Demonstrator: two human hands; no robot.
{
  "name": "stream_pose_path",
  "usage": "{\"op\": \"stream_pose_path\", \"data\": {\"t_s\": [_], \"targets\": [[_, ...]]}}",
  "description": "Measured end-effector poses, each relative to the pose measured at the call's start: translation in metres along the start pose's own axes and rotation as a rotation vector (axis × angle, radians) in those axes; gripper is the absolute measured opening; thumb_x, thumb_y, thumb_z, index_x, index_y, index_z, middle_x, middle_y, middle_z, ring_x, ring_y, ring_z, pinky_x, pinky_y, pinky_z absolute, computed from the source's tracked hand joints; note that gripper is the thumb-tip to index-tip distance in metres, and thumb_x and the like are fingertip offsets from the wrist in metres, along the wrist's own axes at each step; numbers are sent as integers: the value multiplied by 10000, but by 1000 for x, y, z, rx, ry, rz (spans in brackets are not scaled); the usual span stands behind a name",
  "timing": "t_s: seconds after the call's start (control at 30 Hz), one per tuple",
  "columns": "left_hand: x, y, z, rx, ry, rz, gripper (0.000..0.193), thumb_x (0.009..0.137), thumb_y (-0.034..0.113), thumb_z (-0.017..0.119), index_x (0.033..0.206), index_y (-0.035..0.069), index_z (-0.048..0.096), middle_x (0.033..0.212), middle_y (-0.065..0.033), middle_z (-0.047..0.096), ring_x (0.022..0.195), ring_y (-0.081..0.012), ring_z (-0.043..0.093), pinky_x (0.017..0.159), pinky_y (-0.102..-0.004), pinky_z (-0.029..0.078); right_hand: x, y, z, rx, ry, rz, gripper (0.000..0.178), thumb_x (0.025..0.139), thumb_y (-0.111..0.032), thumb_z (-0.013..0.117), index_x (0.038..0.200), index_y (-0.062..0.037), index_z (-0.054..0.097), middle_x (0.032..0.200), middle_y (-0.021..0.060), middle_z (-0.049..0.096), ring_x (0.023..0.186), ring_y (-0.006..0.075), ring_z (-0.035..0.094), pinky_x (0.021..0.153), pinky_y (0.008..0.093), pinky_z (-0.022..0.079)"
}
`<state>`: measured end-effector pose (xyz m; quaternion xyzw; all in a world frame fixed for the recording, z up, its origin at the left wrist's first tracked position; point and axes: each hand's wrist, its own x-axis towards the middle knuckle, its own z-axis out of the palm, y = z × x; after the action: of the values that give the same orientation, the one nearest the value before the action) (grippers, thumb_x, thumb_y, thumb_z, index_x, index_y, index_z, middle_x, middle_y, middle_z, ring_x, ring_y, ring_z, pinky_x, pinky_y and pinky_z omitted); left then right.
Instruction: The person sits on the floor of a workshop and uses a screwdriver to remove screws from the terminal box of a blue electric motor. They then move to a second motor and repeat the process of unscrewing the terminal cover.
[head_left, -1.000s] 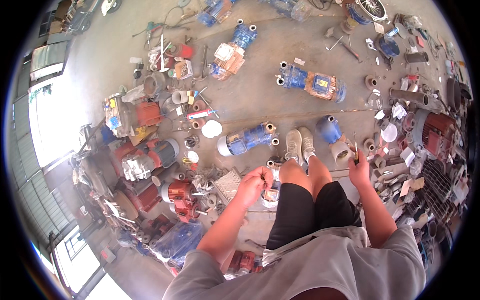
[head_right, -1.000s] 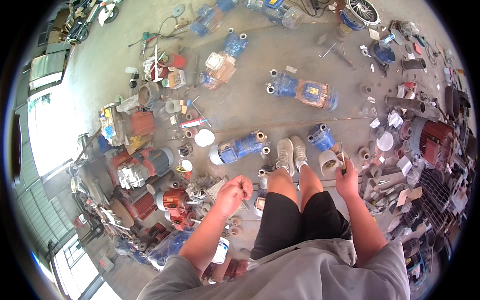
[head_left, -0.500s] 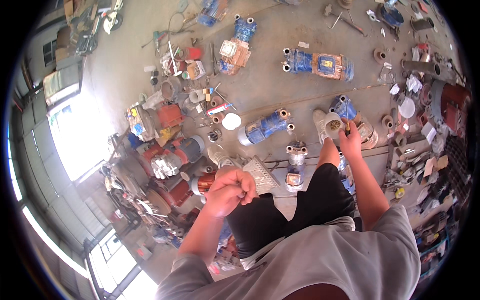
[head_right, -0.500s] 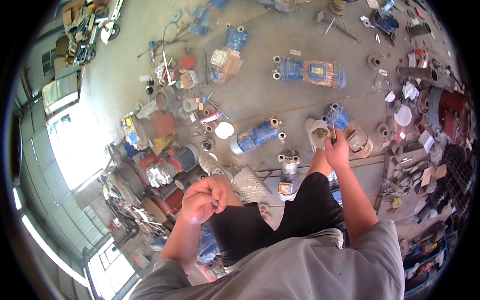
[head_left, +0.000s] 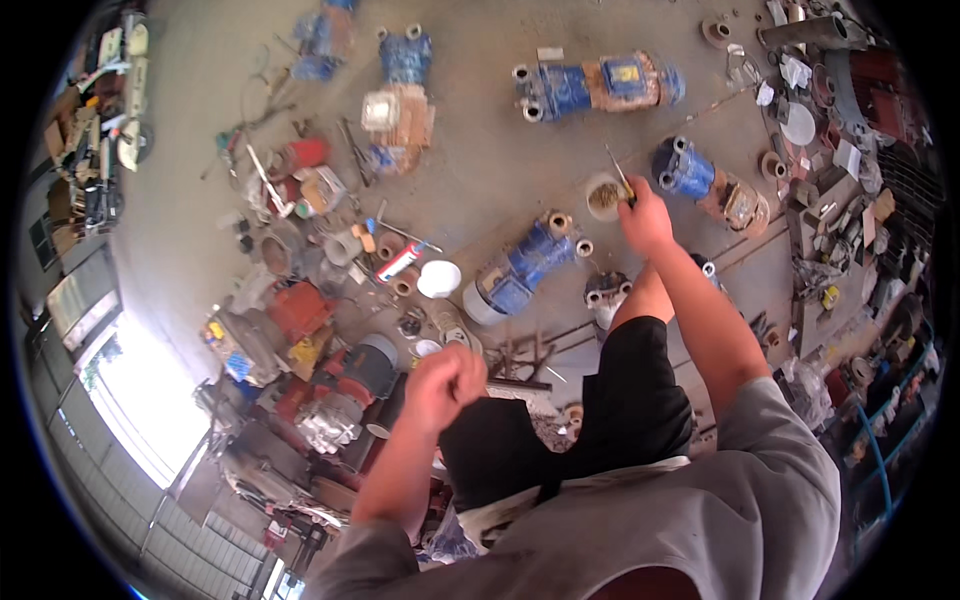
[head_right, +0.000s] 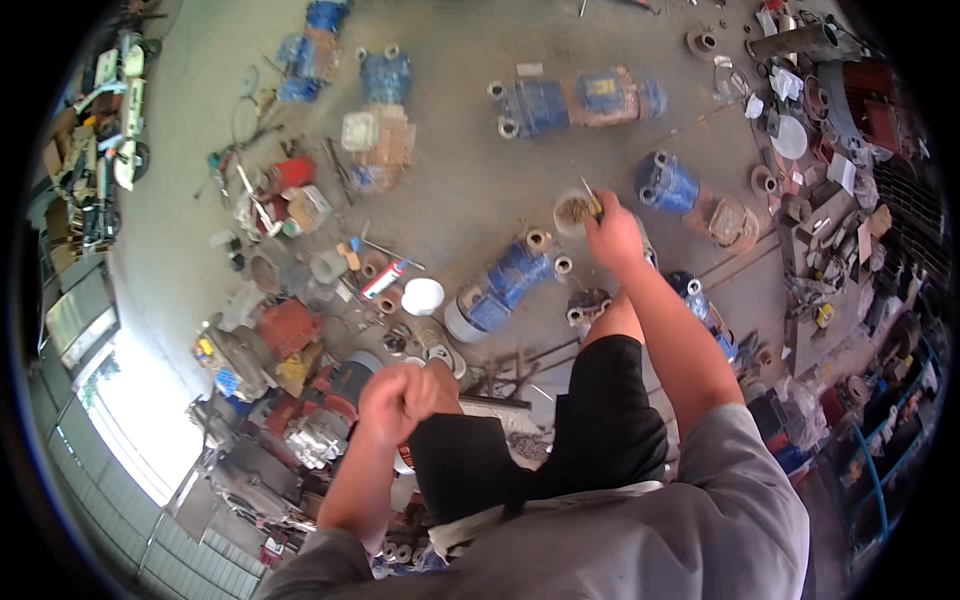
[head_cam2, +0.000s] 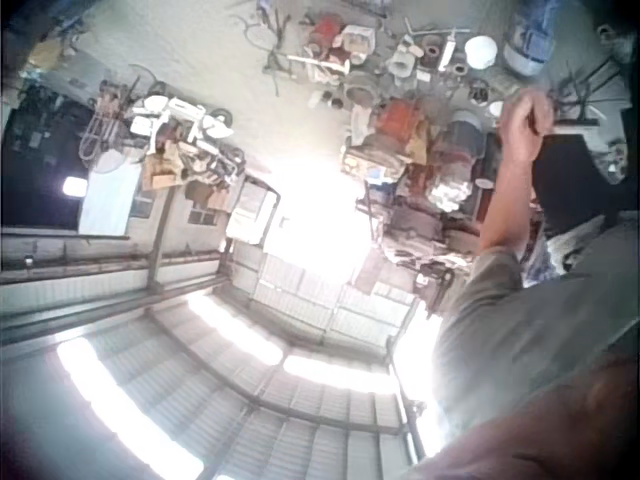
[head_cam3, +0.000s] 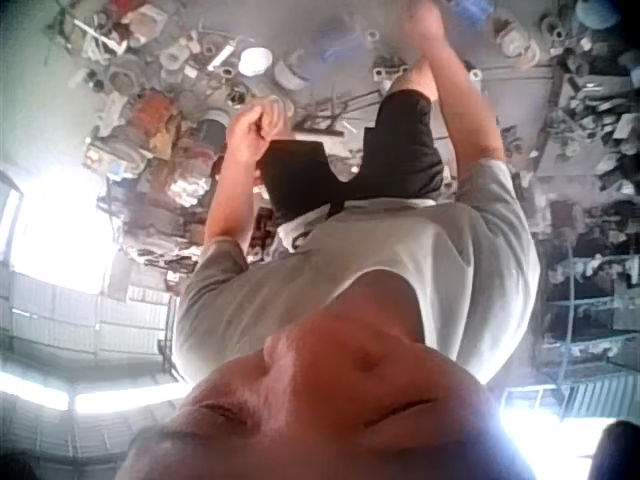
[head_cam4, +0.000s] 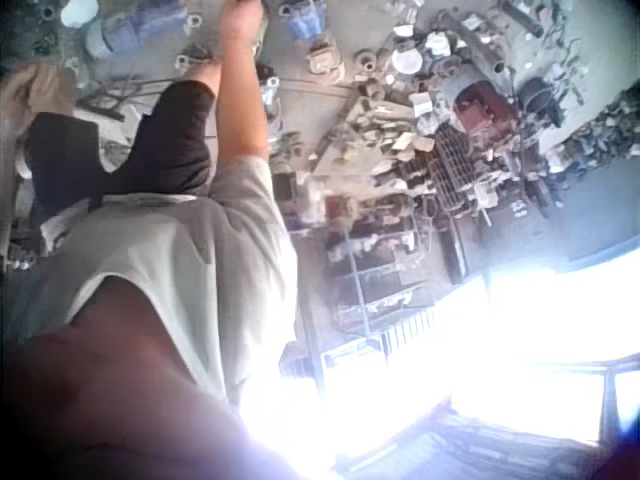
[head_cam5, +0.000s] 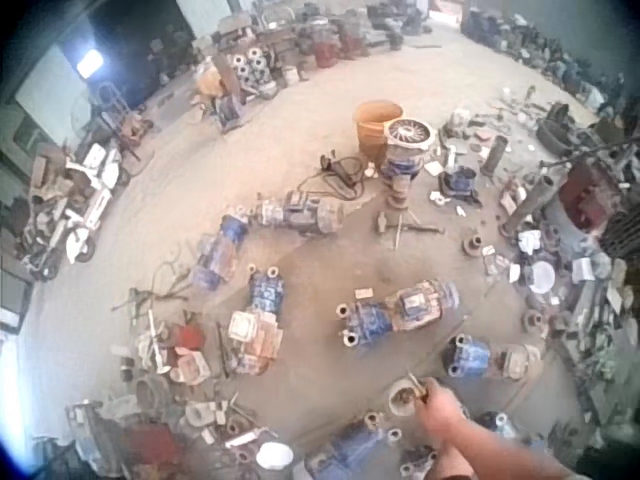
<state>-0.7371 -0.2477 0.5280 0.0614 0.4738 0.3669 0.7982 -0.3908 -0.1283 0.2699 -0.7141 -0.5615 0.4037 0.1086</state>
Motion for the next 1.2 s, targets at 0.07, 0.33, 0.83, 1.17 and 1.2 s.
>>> {"op": "stream_pose_path", "data": {"t_s": [0.07, 0.33, 0.83, 1.17, 1.2], "targets": [[24, -19, -87, -31, 86, 24, 481, 1082, 282, 443, 647, 77, 432, 597, -53, 403, 527, -169, 354, 500, -311, 300, 2, -9, 43, -77, -29, 15, 457, 894, -186, 649, 1329, -69, 573, 1103, 275, 701, 1049, 477, 654, 899, 543, 524], [27, -122, -314, 19, 420, -114, 267, 1109, 185, 424, 1192, -11, 585, 657, 11, 444, 549, -99, 399, 511, -263, 331, 36, -14, 220, -373, -73, 120, 500, 905, -244, 609, 1376, -77, 584, 1204, 263, 696, 1168, 430, 645, 1000, 488, 516], [75, -199, -367, -376, 605, -3, 192, 1015, 151, 491, 1148, 25, 549, 708, -1, 439, 600, -129, 420, 544, -281, 344, 76, 42, 361, -318, -132, 153, 488, 927, -448, 639, 1271, -106, 685, 1138, 195, 744, 1098, 374, 693, 954, 450, 534], [70, -216, -363, -507, 560, 35, 193, 996, 133, 497, 1156, 44, 558, 717, 2, 419, 613, -137, 418, 559, -282, 341, -263, 83, 343, -710, -1487, 156, 300, 1002, -342, 580, 1025, -76, 716, 1031, 186, 724, 996, 388, 711, 854, 497, 562], [68, -216, -363, -505, 576, 29, 187, 1000, 131, 495, 1154, 47, 559, 713, 3, 407, 610, -135, 409, 560, -280, 337, -297, 103, 347, -708, -1534, 274, 296, 1001, -325, 566, 1074, -90, 731, 1063, 190, 730, 1020, 391, 710, 867, 494, 566]]}}
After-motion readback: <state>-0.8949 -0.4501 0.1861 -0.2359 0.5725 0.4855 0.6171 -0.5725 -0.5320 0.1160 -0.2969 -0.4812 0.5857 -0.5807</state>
